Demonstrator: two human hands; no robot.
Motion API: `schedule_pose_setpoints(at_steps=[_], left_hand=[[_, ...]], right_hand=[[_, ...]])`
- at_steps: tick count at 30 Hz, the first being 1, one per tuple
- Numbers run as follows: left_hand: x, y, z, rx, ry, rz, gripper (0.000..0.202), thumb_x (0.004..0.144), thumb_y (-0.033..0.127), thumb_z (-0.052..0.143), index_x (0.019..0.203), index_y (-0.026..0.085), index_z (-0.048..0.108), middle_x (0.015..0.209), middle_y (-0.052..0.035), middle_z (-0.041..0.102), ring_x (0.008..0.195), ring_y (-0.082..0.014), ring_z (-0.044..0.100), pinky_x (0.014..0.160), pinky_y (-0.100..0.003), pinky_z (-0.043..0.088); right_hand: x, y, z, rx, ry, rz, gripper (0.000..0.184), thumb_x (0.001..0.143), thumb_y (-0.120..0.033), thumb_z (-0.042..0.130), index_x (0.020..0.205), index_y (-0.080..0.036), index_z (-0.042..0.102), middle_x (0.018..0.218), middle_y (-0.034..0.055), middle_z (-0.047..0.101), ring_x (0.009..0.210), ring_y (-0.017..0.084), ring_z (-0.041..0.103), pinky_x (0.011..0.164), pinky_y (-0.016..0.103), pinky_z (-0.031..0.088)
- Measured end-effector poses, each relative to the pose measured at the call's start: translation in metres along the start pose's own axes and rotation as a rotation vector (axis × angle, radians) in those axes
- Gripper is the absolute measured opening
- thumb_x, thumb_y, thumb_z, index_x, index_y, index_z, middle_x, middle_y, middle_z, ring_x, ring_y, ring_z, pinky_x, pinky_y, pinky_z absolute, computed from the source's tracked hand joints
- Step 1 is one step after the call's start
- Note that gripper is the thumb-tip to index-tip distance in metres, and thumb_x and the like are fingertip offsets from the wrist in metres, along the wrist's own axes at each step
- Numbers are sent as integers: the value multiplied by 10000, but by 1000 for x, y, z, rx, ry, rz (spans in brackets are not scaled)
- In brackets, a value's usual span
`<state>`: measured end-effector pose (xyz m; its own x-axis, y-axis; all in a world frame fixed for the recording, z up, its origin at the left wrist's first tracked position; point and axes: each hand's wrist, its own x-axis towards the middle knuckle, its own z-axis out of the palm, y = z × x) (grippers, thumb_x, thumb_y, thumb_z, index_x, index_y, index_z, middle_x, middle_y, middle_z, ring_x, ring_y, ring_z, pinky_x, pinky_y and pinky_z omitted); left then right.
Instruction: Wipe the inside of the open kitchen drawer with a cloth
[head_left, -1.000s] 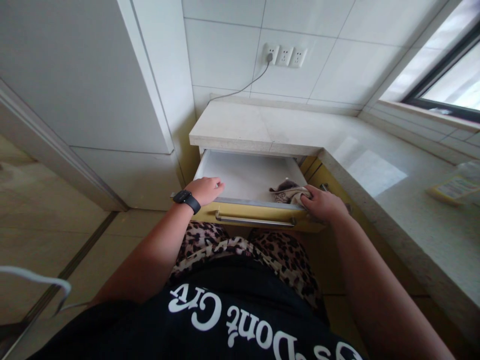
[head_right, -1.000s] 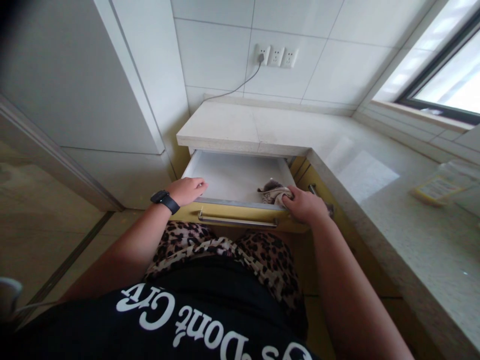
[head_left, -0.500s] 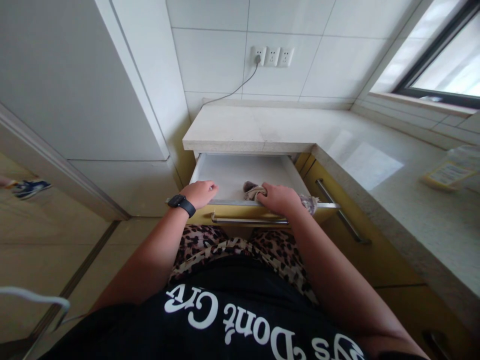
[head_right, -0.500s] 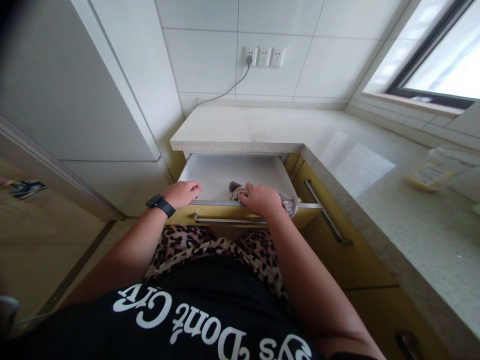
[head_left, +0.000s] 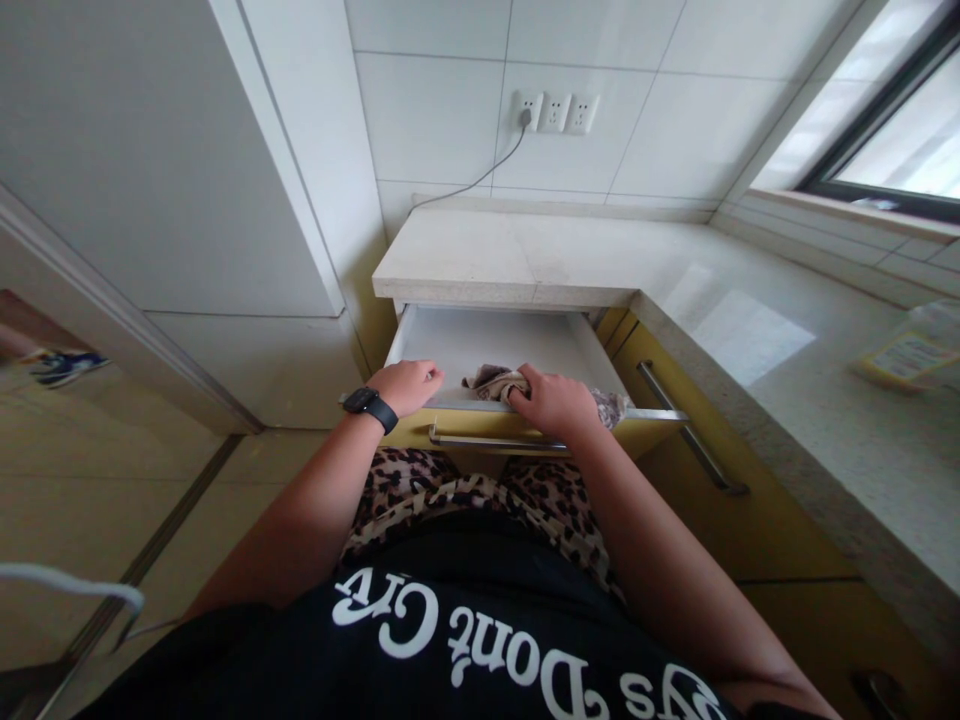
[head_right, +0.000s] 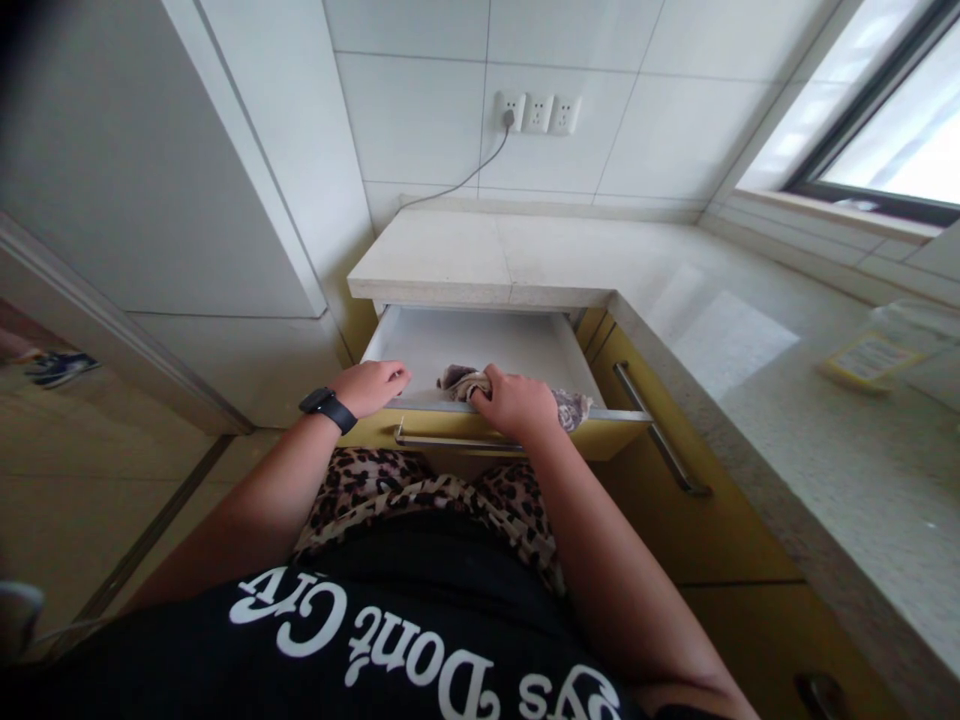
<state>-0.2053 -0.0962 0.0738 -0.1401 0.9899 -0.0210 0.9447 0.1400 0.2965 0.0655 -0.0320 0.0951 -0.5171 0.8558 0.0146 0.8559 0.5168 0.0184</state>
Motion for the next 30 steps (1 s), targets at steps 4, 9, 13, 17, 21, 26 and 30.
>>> schedule_pose_setpoints(at_steps=[4, 9, 13, 17, 21, 26, 30], left_hand=[[-1, 1, 0, 2, 11, 14, 439, 996, 537, 359, 913, 254, 684, 961, -44, 752, 846, -237, 673, 636, -326, 337], [-1, 0, 0, -35, -2, 10, 412, 991, 523, 364, 932, 262, 678, 885, -16, 750, 880, -237, 677, 641, -326, 325], [-1, -1, -1, -20, 6, 14, 430, 985, 531, 359, 960, 259, 691, 955, -41, 751, 891, -242, 676, 646, -329, 321], [-1, 0, -2, -30, 3, 11, 406, 987, 521, 365, 933, 264, 675, 919, -23, 751, 890, -244, 676, 648, -330, 325], [-1, 1, -2, -21, 11, 14, 404, 991, 519, 367, 910, 259, 665, 934, -24, 751, 874, -239, 674, 646, -329, 331], [-1, -2, 0, -22, 16, 16, 412, 988, 525, 370, 923, 263, 681, 932, -27, 744, 863, -228, 676, 645, -324, 336], [-1, -2, 0, -32, 16, 14, 412, 985, 527, 373, 945, 270, 693, 915, -22, 743, 870, -230, 678, 650, -324, 339]], right_hand=[[1, 0, 0, 2, -4, 1, 501, 959, -625, 280, 1172, -269, 561, 1002, 95, 707, 932, 340, 699, 778, 425, 518], [1, -1, 1, -2, 3, 7, 498, 961, -623, 278, 1173, -271, 559, 997, 92, 705, 928, 331, 697, 783, 416, 515], [0, -1, 1, 1, 4, 4, 491, 961, -617, 279, 1167, -272, 561, 994, 91, 704, 932, 336, 695, 782, 413, 510], [-1, -2, -1, 5, -7, 13, 505, 964, -620, 277, 1189, -272, 565, 990, 92, 702, 932, 332, 695, 784, 399, 503], [-2, -2, -1, 6, 3, 9, 497, 965, -615, 281, 1187, -274, 566, 1001, 89, 704, 944, 331, 697, 784, 396, 501], [-2, -3, -1, -1, 19, 12, 496, 962, -615, 289, 1195, -277, 567, 993, 91, 707, 928, 337, 698, 773, 401, 501], [-2, -3, -2, -7, 9, 11, 489, 965, -607, 290, 1194, -273, 565, 996, 91, 707, 920, 328, 697, 772, 391, 497]])
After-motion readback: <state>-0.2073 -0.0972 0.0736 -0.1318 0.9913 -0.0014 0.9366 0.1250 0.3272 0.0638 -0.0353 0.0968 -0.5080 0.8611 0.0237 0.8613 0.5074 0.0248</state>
